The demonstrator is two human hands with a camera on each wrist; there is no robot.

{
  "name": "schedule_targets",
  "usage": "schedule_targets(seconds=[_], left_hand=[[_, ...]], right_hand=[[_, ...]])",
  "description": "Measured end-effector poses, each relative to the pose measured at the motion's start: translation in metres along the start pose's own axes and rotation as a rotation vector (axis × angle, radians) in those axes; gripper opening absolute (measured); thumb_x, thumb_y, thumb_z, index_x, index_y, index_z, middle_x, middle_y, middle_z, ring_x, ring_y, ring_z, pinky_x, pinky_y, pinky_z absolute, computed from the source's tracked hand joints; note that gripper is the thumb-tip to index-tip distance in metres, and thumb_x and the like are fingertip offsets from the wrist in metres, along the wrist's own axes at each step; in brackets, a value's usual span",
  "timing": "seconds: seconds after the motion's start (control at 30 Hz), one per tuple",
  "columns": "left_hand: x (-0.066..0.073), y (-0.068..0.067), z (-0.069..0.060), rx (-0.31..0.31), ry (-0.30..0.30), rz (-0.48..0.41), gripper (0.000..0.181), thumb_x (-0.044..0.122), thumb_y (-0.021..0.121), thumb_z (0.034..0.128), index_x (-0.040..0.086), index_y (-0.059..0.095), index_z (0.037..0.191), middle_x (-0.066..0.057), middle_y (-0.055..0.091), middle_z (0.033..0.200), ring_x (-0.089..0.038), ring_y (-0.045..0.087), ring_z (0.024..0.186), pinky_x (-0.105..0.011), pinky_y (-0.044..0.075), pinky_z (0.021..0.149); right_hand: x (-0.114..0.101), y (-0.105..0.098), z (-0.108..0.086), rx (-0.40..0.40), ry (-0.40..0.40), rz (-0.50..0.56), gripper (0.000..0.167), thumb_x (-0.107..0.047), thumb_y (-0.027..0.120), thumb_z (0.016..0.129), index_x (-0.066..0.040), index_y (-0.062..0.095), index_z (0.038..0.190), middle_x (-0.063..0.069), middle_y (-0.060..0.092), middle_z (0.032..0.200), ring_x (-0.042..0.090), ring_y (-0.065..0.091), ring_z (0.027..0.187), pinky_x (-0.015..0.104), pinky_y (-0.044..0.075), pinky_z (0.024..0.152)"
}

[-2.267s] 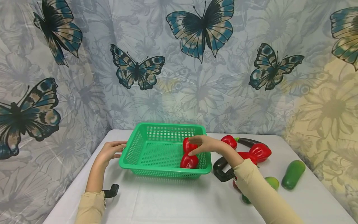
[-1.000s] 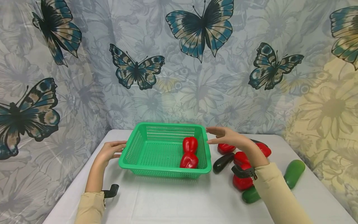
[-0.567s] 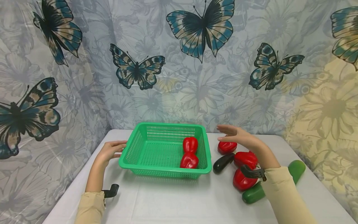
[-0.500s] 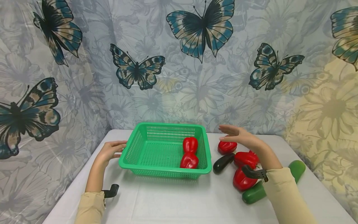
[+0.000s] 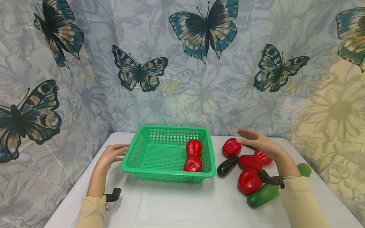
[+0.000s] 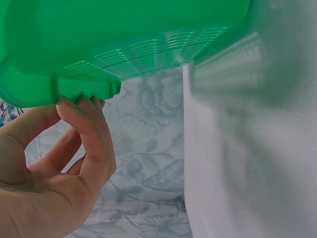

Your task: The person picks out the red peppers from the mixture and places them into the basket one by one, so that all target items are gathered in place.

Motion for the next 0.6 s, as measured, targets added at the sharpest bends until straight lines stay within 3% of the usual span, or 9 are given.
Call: schedule_targets(seconds=[0.6], left_hand=[[0.001,0.001,-0.001,0.004,-0.004,-0.006,0.052,0.031,0.058,0.0988,-0.001,0.051,0.139,-0.025,0.051,0.141,-0.024,0.061,0.109,-0.040,0.057,0.092]], right_hand=[[0.048,-0.025,-0.014,0.091,0.153,-0.002,0.090,-0.052,0.053,0.096,-0.007,0.005,0.158,0.026,0.012,0.161,0.054,0.015,0.143,0.075,0.023,0.108]])
Point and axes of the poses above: each hand's wrist, its own z-axis towards the middle knuckle, its own y-axis out of the palm, x = y × z, the point moved 3 cm from there along z, towards the middle knuckle
